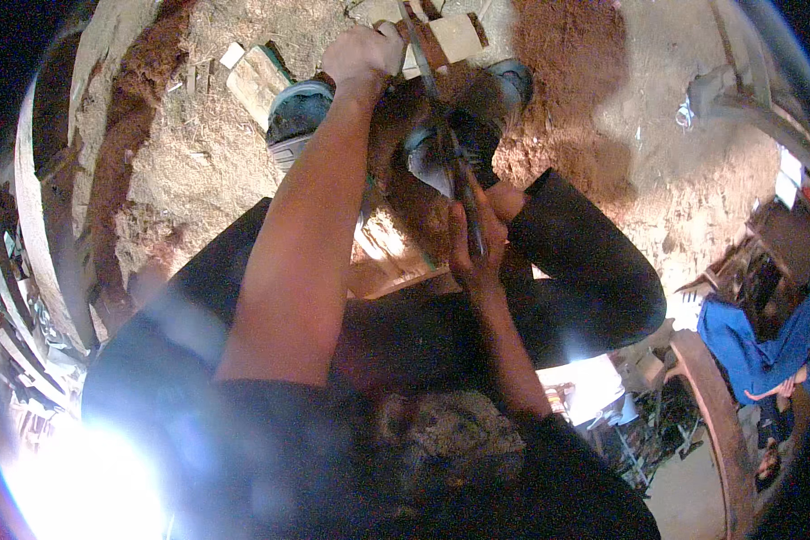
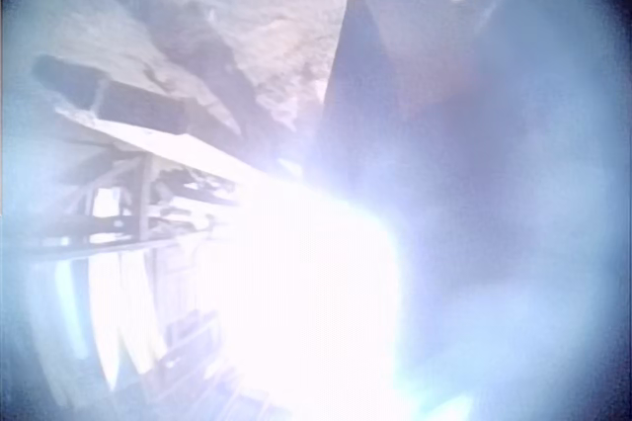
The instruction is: The person sits on the floor and uses a hand saw to cut a small piece of wood held between their legs. They repeatedly saw through the wood, producing sawdust, and continue cutting until the piece is separated.
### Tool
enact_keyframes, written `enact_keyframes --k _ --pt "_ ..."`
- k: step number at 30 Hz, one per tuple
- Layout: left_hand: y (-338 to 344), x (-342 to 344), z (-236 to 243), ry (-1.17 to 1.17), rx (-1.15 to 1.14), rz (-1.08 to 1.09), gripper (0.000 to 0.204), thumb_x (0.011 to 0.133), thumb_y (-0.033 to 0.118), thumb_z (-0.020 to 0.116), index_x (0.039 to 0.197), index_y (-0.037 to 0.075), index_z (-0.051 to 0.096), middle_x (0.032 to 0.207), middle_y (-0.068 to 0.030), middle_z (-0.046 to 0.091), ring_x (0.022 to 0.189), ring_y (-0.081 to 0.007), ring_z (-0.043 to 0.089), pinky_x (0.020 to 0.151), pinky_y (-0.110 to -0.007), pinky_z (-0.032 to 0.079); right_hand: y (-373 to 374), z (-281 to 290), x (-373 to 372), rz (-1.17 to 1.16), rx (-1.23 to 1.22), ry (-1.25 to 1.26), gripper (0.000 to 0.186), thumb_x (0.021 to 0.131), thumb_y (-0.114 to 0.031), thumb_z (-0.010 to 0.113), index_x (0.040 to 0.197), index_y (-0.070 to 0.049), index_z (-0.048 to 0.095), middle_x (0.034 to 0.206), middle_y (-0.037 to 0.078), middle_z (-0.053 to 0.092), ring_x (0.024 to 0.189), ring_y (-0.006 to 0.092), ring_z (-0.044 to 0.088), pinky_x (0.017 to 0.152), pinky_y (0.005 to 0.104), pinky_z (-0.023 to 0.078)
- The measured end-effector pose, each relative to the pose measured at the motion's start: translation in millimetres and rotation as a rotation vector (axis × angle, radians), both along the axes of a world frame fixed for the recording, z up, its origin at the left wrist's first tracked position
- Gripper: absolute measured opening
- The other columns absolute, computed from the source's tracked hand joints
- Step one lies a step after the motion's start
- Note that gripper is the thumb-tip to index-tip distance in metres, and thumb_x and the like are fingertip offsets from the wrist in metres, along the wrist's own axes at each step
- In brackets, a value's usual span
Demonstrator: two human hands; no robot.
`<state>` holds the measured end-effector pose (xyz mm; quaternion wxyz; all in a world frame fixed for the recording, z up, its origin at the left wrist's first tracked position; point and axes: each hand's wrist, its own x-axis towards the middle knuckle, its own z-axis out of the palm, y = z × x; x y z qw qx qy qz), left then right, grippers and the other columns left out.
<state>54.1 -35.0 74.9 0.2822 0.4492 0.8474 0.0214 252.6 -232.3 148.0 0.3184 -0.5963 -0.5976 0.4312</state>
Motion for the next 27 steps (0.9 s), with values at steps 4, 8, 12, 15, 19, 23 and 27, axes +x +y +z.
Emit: enact_keyframes --k 4,8,12,15,19,23,27 --pt "-3.6 -8.5 -0.2 0.069 -0.014 -0.052 0.064 0.094 0.047 0.038 0.108 -0.001 0.077 0.112 -0.0276 0.073 0.108 -0.0426 0.071 0.095 -0.049 0.055 73.0 17.9 -52.3 -0.006 -0.09 0.04 0.045 0.106 -0.02 0.056 0.144 0.005 0.053 0.132 0.021 0.067 0.119 0.0251 0.064 0.103 0.0362 0.049" --pt "-5.7 6.4 3.4 0.046 0.008 -0.14 0.063 0.096 0.048 0.037 0.106 0.001 0.078 0.108 -0.0261 0.074 0.104 -0.0432 0.072 0.093 -0.05 0.056 38.2 -32.7 -11.9 -0.035 -0.039 0.163 0.048 0.107 -0.025 0.056 0.145 0.003 0.053 0.129 0.019 0.068 0.112 0.0239 0.066 0.096 0.0345 0.052" --pt "-8.8 3.7 14.8 0.019 0.042 -0.06 0.063 0.096 0.048 0.038 0.104 0.002 0.078 0.105 -0.0269 0.074 0.103 -0.0437 0.073 0.092 -0.05 0.056 15.2 6.9 -13.6 -0.037 -0.189 0.062 0.051 0.108 -0.028 0.054 0.147 0.003 0.049 0.128 0.019 0.068 0.113 0.024 0.066 0.096 0.0354 0.051" --pt "-4.3 3.5 14.7 0.055 0.053 -0.017 0.062 0.096 0.047 0.038 0.105 0.0 0.078 0.105 -0.0277 0.074 0.103 -0.0436 0.073 0.093 -0.05 0.056 18.7 -2.9 -41.9 -0.101 -0.043 0.066 0.05 0.108 -0.027 0.053 0.148 0.003 0.049 0.128 0.021 0.068 0.115 0.0271 0.066 0.099 0.037 0.051" --pt "-2.0 -3.1 -1.8 0.032 0.034 -0.028 0.061 0.097 0.045 0.039 0.106 -0.001 0.078 0.106 -0.0291 0.074 0.103 -0.044 0.072 0.093 -0.051 0.056 21.6 16.4 -56.6 -0.111 -0.022 -0.017 0.05 0.107 -0.025 0.055 0.147 0.003 0.049 0.129 0.023 0.068 0.118 0.0293 0.066 0.101 0.0382 0.05" --pt "-1.1 -1.8 -3.9 0.0 0.025 -0.041 0.061 0.096 0.045 0.039 0.106 -0.002 0.077 0.108 -0.0291 0.073 0.105 -0.0444 0.072 0.094 -0.051 0.055 -26.4 14.2 -19.3 -0.07 -0.117 -0.044 0.051 0.106 -0.025 0.056 0.147 0.003 0.049 0.132 0.024 0.066 0.12 0.0299 0.065 0.102 0.0397 0.05" --pt "-2.0 -1.7 4.6 0.036 0.048 -0.03 0.062 0.096 0.045 0.038 0.105 -0.002 0.078 0.11 -0.0286 0.073 0.106 -0.0436 0.072 0.093 -0.05 0.055 -18.9 14.6 -27.2 -0.046 0.053 -0.112 0.05 0.106 -0.024 0.054 0.147 0.003 0.049 0.13 0.025 0.067 0.118 0.0307 0.067 0.101 0.04 0.051"
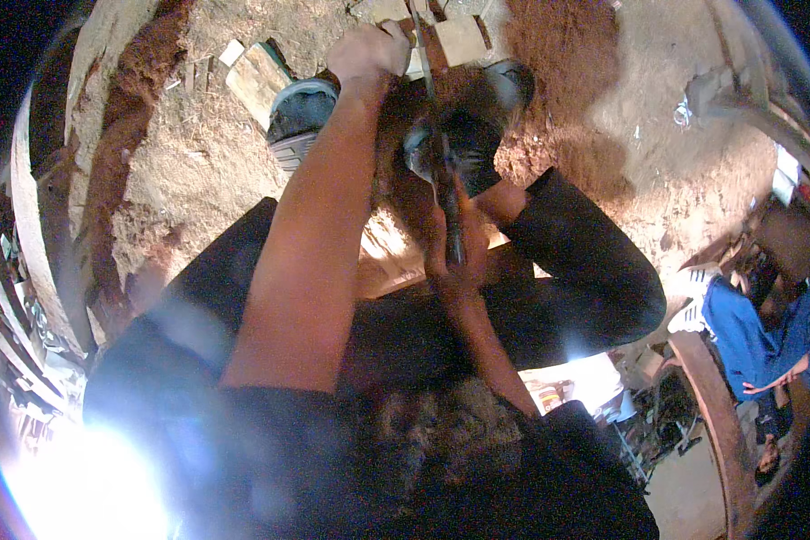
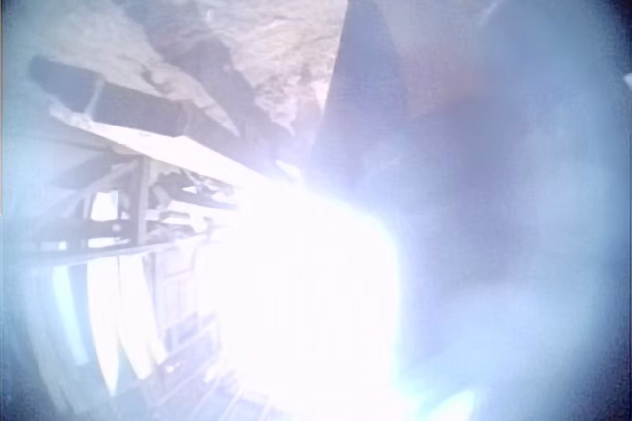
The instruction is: The person sits on the floor and uses a hand saw to cut a small piece of wood held between their legs. They repeatedly saw through the wood, producing sawdust, and continue cutting until the piece is separated.
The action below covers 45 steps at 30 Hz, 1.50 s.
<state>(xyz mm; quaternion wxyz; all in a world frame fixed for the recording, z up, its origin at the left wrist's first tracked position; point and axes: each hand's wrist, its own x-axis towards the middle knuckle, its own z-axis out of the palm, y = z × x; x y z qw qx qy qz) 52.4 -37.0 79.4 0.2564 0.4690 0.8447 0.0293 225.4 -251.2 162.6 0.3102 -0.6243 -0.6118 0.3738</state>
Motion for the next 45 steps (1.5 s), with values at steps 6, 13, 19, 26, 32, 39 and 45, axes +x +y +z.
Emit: enact_keyframes --k 6,13,19,26,32,39,45 --pt "5.2 -2.1 -18.6 -0.019 -0.051 0.036 0.063 0.095 0.044 0.037 0.108 -0.002 0.077 0.111 -0.0287 0.073 0.108 -0.0424 0.072 0.095 -0.05 0.055 72.2 10.7 -16.2 0.04 -0.18 0.049 0.049 0.106 -0.022 0.054 0.146 0.005 0.049 0.128 0.024 0.069 0.116 0.0307 0.068 0.099 0.0383 0.052" --pt "4.4 -2.5 -16.0 -0.019 -0.024 0.028 0.064 0.096 0.047 0.037 0.109 -0.002 0.077 0.112 -0.0294 0.072 0.109 -0.0433 0.071 0.095 -0.05 0.055 10.1 14.6 17.7 0.011 -0.224 0.147 0.049 0.105 -0.021 0.057 0.147 0.005 0.049 0.125 0.024 0.069 0.113 0.0301 0.069 0.098 0.037 0.053" --pt "2.5 -11.8 -24.6 -0.003 -0.015 0.013 0.065 0.096 0.047 0.036 0.109 -0.002 0.077 0.111 -0.0293 0.073 0.108 -0.0437 0.071 0.096 -0.05 0.055 51.5 1.5 -5.0 0.102 -0.076 0.056 0.051 0.106 -0.021 0.057 0.149 0.003 0.046 0.127 0.024 0.069 0.114 0.0287 0.069 0.099 0.038 0.052" --pt "3.8 -1.1 -14.6 0.011 -0.01 -0.043 0.064 0.096 0.047 0.036 0.107 -0.001 0.078 0.108 -0.0289 0.073 0.106 -0.0439 0.072 0.094 -0.051 0.055 58.0 -8.3 -1.9 0.047 -0.107 0.044 0.05 0.107 -0.024 0.055 0.148 0.002 0.048 0.129 0.025 0.068 0.113 0.0277 0.069 0.098 0.0394 0.052" --pt "5.5 1.8 -0.9 0.015 -0.036 0.009 0.065 0.096 0.047 0.036 0.107 -0.002 0.077 0.111 -0.0285 0.073 0.108 -0.0437 0.071 0.095 -0.05 0.055 3.2 -3.8 25.2 0.035 -0.203 0.131 0.051 0.106 -0.023 0.056 0.148 0.004 0.048 0.131 0.023 0.067 0.111 0.0255 0.068 0.097 0.0374 0.052" --pt "6.9 -0.8 -13.5 -0.019 -0.04 -0.019 0.067 0.096 0.049 0.034 0.11 -0.002 0.076 0.114 -0.0298 0.071 0.112 -0.044 0.069 0.098 -0.049 0.054 76.1 -8.5 -1.8 0.106 -0.157 0.119 0.052 0.106 -0.023 0.056 0.149 0.005 0.046 0.132 0.021 0.067 0.111 0.026 0.068 0.1 0.0359 0.052" --pt "3.5 2.0 -9.0 -0.017 -0.029 -0.016 0.07 0.098 0.051 0.032 0.11 -0.002 0.076 0.113 -0.0302 0.071 0.113 -0.0448 0.069 0.098 -0.05 0.054 -0.5 19.3 20.5 0.035 -0.142 0.207 0.048 0.107 -0.021 0.051 0.149 0.004 0.046 0.132 0.022 0.066 0.112 0.0264 0.067 0.099 0.0362 0.052"
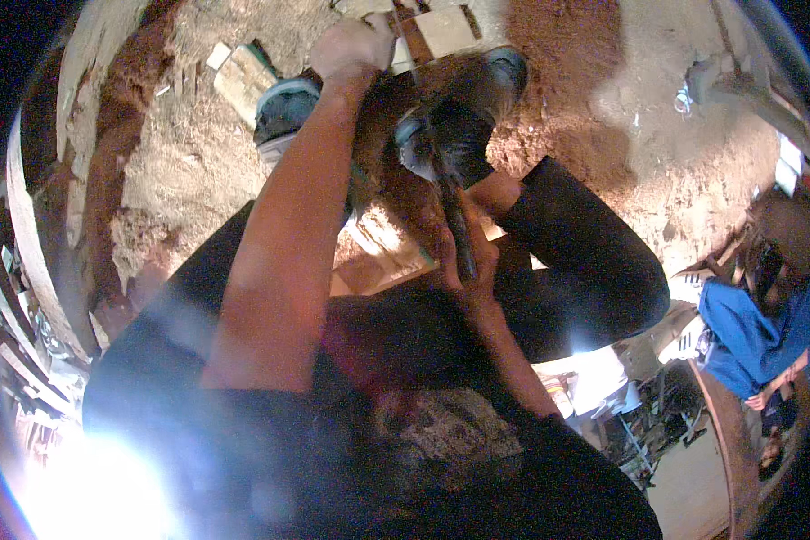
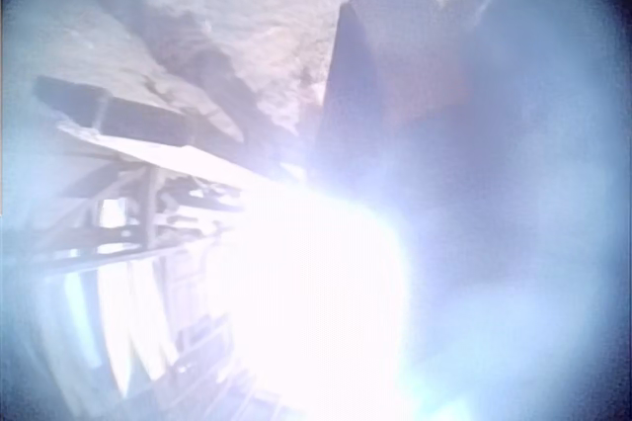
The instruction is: The person sits on the floor and uses a hand saw to cut a small piece of wood held between their legs. They repeatedly saw through the wood, producing sawdust, and continue cutting until the piece is separated.
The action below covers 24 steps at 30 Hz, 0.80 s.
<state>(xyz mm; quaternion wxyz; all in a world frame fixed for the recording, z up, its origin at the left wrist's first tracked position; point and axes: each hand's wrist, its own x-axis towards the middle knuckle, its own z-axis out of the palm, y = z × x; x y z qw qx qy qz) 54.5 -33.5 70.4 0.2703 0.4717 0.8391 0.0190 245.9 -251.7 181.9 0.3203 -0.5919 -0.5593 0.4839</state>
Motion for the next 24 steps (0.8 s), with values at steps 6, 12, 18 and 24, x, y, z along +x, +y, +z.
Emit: enact_keyframes --k 6,12,18,24 --pt "-6.9 -3.6 -9.2 0.154 0.247 0.089 0.062 0.099 0.051 0.046 0.108 -0.003 0.073 0.102 -0.0321 0.071 0.1 -0.0475 0.07 0.088 -0.055 0.054 82.6 10.1 -44.3 -0.019 -0.256 -0.019 0.047 0.105 -0.015 0.055 0.147 0.004 0.049 0.133 0.022 0.066 0.117 0.0272 0.066 0.102 0.037 0.05" --pt "-4.6 -1.6 7.0 0.01 -0.033 -0.068 0.068 0.096 0.05 0.033 0.108 0.0 0.077 0.111 -0.0284 0.073 0.107 -0.0446 0.071 0.094 -0.05 0.056 -6.8 -20.8 14.3 0.027 0.016 -0.143 0.049 0.103 -0.017 0.059 0.146 0.004 0.05 0.129 0.024 0.068 0.115 0.0278 0.068 0.099 0.0379 0.052" --pt "1.6 -6.8 -10.7 0.02 -0.031 0.028 0.069 0.096 0.051 0.035 0.114 -0.002 0.075 0.117 -0.0271 0.072 0.112 -0.0427 0.07 0.097 -0.049 0.054 20.2 -14.6 -23.8 -0.024 -0.113 -0.074 0.053 0.102 -0.017 0.06 0.149 0.005 0.046 0.129 0.024 0.068 0.114 0.0278 0.069 0.096 0.0374 0.054" --pt "2.1 -20.9 4.9 -0.026 -0.068 -0.011 0.073 0.096 0.055 0.035 0.121 -0.004 0.071 0.125 -0.0283 0.068 0.12 -0.041 0.066 0.103 -0.049 0.051 23.4 -35.0 -20.9 -0.03 0.031 0.01 0.055 0.102 -0.02 0.063 0.15 0.002 0.047 0.113 0.024 0.073 0.101 0.0271 0.073 0.088 0.0363 0.057"
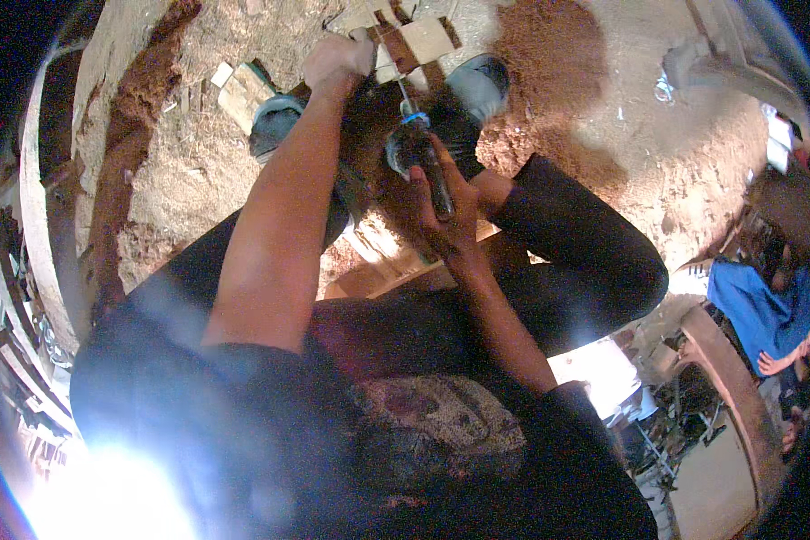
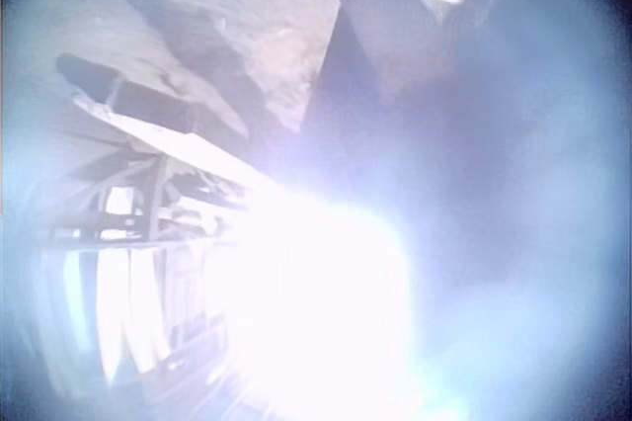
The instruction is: The person sits on the floor and uses a hand saw to cut a small piece of wood held between their legs. They repeatedly saw through the wood, producing sawdust, and continue cutting until the piece is separated.
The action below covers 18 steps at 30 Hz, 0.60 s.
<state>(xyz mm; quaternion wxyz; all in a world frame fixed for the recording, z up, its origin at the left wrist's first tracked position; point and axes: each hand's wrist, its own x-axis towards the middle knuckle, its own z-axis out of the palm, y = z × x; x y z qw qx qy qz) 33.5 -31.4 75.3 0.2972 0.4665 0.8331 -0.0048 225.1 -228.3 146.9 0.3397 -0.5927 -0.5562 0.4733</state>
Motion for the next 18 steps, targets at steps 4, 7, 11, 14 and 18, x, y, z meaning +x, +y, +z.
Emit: enact_keyframes --k 4,7,11,14,18 --pt "-5.0 -2.5 -2.3 -0.023 0.002 -0.027 0.075 0.096 0.057 0.036 0.126 -0.004 0.068 0.13 -0.029 0.066 0.124 -0.0411 0.064 0.106 -0.049 0.048 -9.2 7.8 -3.6 -0.012 -0.007 -0.136 0.054 0.101 -0.025 0.065 0.147 -0.001 0.051 0.103 0.021 0.075 0.084 0.0258 0.074 0.078 0.0365 0.059" --pt "-12.8 -27.9 -3.2 0.024 0.011 -0.03 0.077 0.098 0.059 0.035 0.124 -0.004 0.07 0.127 -0.0296 0.067 0.122 -0.0428 0.065 0.106 -0.05 0.048 -16.3 19.9 -19.9 -0.002 -0.017 -0.115 0.054 0.101 -0.026 0.065 0.146 0.0 0.052 0.101 0.02 0.076 0.08 0.0239 0.074 0.076 0.0362 0.059" --pt "-20.1 -32.6 15.1 0.066 0.01 -0.094 0.077 0.099 0.059 0.032 0.118 -0.004 0.072 0.122 -0.0322 0.068 0.119 -0.0449 0.065 0.105 -0.051 0.048 -18.8 19.2 -23.8 0.016 0.039 -0.152 0.053 0.102 -0.027 0.065 0.145 0.002 0.053 0.098 0.017 0.075 0.081 0.0196 0.072 0.076 0.0347 0.057" --pt "-25.9 -35.1 16.1 0.055 0.024 -0.125 0.078 0.1 0.059 0.031 0.118 -0.005 0.072 0.122 -0.0333 0.067 0.119 -0.0463 0.065 0.105 -0.051 0.048 -15.5 24.7 -23.6 0.048 -0.01 -0.137 0.052 0.102 -0.026 0.065 0.143 0.004 0.054 0.094 0.015 0.073 0.079 0.0163 0.069 0.074 0.0338 0.056" --pt "-21.4 -69.4 -30.9 0.096 0.082 -0.234 0.078 0.1 0.058 0.028 0.12 -0.005 0.07 0.124 -0.0331 0.066 0.119 -0.0473 0.064 0.105 -0.053 0.048 -9.9 29.4 -32.9 0.077 -0.057 -0.079 0.051 0.102 -0.025 0.066 0.142 0.005 0.056 0.082 0.012 0.07 0.071 0.0133 0.066 0.068 0.0338 0.055"
